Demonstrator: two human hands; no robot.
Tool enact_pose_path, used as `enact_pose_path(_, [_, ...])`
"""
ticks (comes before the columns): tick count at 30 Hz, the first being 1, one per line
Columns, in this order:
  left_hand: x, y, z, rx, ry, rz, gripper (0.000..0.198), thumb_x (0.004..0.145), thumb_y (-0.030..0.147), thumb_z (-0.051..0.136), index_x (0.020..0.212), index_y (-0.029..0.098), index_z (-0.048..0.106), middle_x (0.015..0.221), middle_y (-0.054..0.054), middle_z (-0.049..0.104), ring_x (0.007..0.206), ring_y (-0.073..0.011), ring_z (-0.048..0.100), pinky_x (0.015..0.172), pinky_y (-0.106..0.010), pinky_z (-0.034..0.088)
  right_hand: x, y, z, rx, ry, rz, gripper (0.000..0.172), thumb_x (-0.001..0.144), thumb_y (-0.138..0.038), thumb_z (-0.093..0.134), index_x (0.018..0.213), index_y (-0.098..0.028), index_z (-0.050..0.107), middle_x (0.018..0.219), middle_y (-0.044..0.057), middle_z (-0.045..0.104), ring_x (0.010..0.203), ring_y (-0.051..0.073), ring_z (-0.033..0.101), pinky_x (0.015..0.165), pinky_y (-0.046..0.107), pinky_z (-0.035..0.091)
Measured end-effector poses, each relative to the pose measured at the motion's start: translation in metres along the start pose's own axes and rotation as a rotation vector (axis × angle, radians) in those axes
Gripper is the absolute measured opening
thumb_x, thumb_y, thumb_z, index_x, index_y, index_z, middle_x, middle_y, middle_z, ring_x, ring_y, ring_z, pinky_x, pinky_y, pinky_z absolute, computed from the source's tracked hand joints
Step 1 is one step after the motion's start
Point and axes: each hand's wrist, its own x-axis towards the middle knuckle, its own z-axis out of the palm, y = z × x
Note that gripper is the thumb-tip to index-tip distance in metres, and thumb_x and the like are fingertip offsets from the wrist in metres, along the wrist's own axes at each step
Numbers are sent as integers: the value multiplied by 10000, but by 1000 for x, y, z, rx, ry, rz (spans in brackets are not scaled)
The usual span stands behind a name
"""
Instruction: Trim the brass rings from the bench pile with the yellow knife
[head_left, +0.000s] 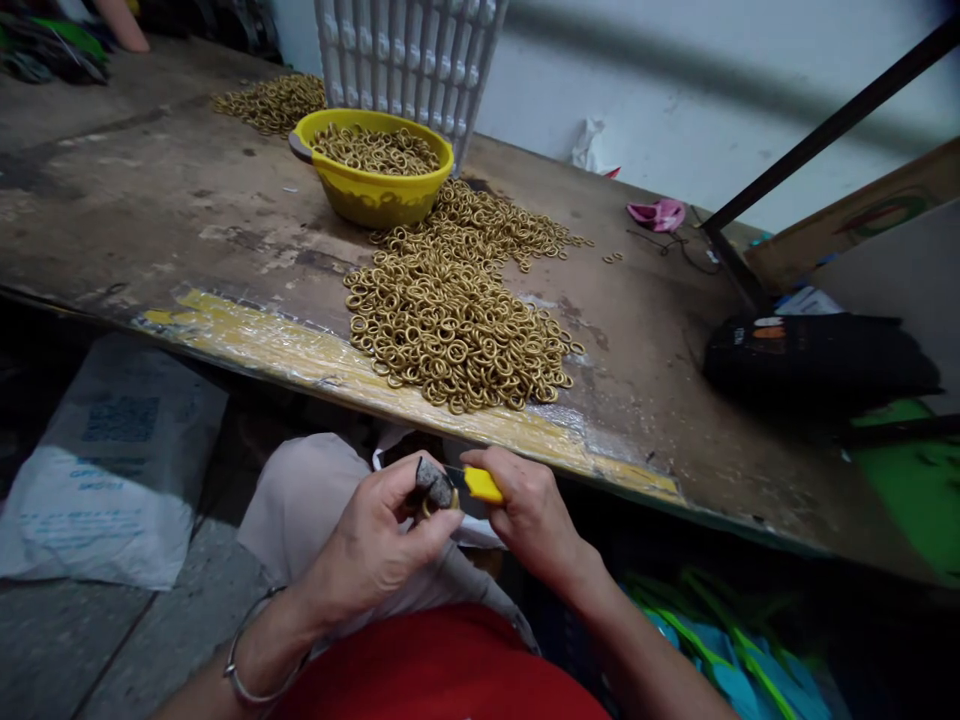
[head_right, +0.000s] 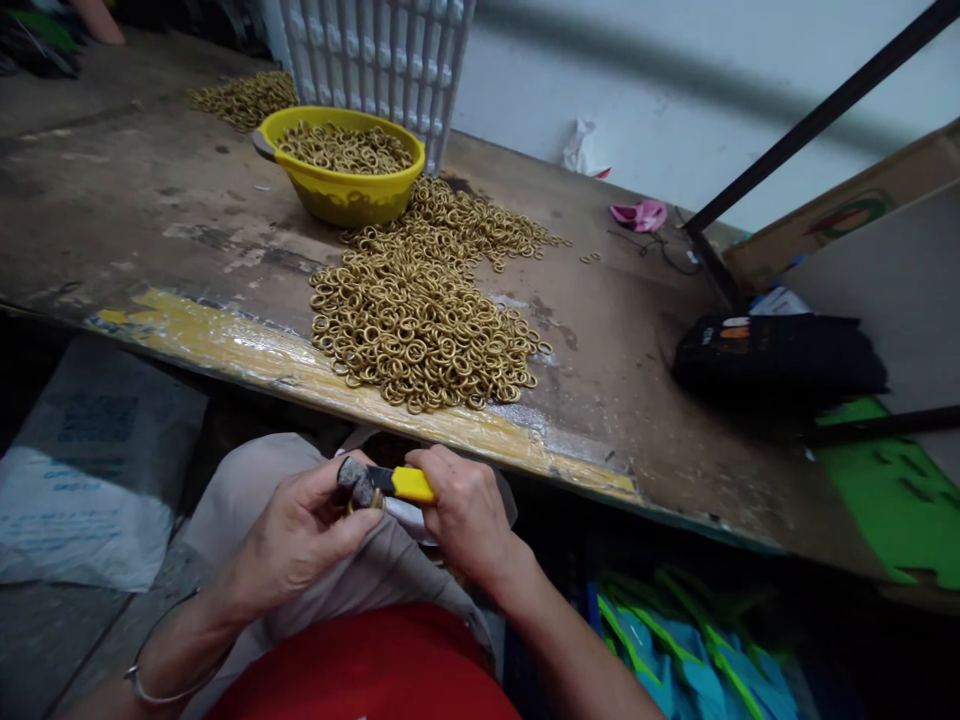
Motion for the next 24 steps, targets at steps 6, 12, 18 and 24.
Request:
enact_pose_path(6, [5, 2, -5, 20, -22, -21, 71, 862, 229, 583, 819, 178, 557, 751, 21, 500, 683, -117, 443, 607, -228, 385, 0, -6, -4, 15, -8, -26, 381, 719, -8, 452, 1022, -179, 608, 824, 55, 660, 697, 169, 602, 626, 257, 433])
enact_pose_path(12, [8, 5, -11, 57, -45, -22, 68, 850, 228, 588, 813, 176, 562, 717, 30, 505, 628, -102, 436, 556, -212, 365, 4, -4, -3, -35, -37, -18, 412, 704, -7, 444, 1045, -168, 610, 828, 55, 653, 709, 171, 602, 639, 262, 434])
enact_pose_path(18, [8, 6, -14, 87, -40, -8, 48, 802, 157, 563, 761, 179, 553, 699, 26, 510, 621, -109, 447, 550, -217, 363, 3, -5, 1, -31, -82, -28, 394, 718, -17, 462, 1047, -181, 603, 842, 50, 658, 701, 166, 596, 623, 258, 418])
enact_pose_path(24, [-1, 24, -13, 76, -191, 52, 147, 774, 120, 610, 664, 185, 536, 664, 24, 504, 603, -111, 447, 550, -225, 358, 9, 40, -2, -280, 28, 234, 311, 710, -16, 471, 901, -197, 635, 722, 50, 665, 619, 182, 568, 582, 271, 368])
